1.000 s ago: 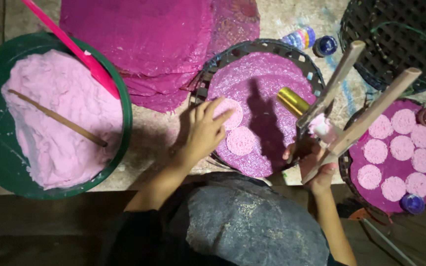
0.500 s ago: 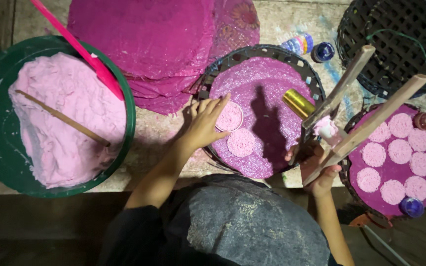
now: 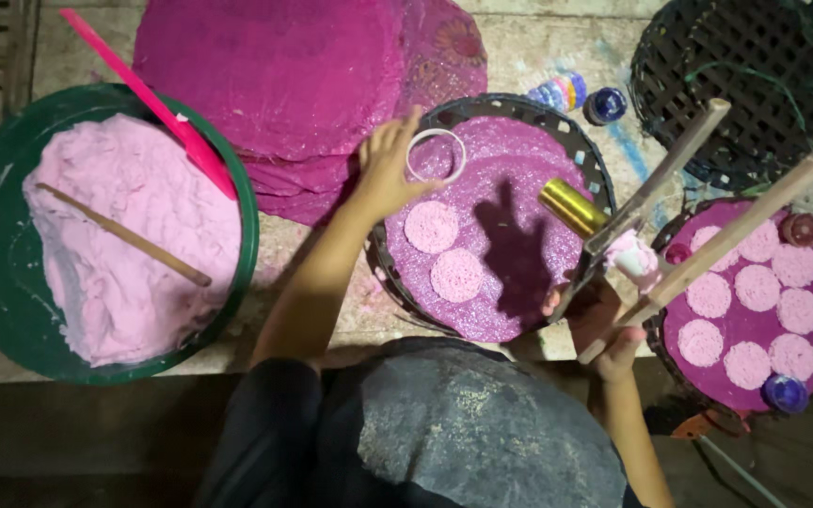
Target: The person scoops pink batter into a circular mold, presses it into a tray, and repeats the process to form multiple round cakes. They use a wooden tool to transfer batter and a metal ring to shape each portion.
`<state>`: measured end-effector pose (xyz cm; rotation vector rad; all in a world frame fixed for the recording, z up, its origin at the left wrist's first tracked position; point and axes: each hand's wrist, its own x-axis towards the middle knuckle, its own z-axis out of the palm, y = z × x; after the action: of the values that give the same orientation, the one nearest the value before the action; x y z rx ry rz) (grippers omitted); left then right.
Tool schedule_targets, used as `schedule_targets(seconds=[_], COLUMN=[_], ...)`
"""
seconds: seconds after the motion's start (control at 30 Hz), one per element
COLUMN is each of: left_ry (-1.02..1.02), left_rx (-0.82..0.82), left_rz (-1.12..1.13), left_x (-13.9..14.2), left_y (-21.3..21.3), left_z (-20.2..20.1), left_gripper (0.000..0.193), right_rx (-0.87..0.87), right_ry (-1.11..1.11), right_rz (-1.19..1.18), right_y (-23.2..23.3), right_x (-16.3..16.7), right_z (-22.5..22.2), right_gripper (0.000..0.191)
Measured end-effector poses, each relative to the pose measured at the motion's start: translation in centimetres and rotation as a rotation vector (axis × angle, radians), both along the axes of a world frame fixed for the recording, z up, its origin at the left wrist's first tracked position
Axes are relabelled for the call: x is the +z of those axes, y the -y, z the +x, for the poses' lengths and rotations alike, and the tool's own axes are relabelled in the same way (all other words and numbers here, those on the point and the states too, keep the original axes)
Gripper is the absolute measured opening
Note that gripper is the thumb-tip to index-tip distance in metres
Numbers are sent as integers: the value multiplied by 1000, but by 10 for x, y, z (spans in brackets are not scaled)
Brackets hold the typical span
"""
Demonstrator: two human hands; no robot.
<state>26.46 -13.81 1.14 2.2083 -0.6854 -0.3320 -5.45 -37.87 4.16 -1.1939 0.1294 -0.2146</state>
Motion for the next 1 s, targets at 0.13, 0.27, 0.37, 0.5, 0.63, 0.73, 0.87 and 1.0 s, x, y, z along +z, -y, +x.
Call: schedule_targets(seconds=[0.13, 0.27, 0.37, 0.5, 0.63, 0.73, 0.87, 1.0], left_ry=[-221, -709, -651, -320, 366, 296, 235, 217], left_rx=[122, 410, 504, 500, 323, 19, -95, -140], left_rz=[-392, -572, -740, -441, -67, 19, 158, 178], left_x=[-40, -60, -55, -25, -3, -1, -8, -11], left_y=[2, -15, -35, -56, -66, -66, -51, -41], left_z=[19, -4, -57, -132, -142, -115, -94, -93], left_gripper=[65, 62, 56, 61, 106, 120, 122, 119], right_rx=[-62, -299, -335, -154, 37, 32, 20, 24], right_ry=[-61, -238, -282, -86, 39, -3, -4, -12], right_rz=[6, -93, -149, 11, 126, 134, 149, 84], right_y=[20, 42, 46, 32, -4, -26, -33, -24], right_x=[-55, -109, -114, -88, -29, 3, 14, 5], right_z=[-32, -60, -63, -47, -14, 3, 1, -13], right_gripper=[88, 63, 59, 67, 96, 97, 97, 98])
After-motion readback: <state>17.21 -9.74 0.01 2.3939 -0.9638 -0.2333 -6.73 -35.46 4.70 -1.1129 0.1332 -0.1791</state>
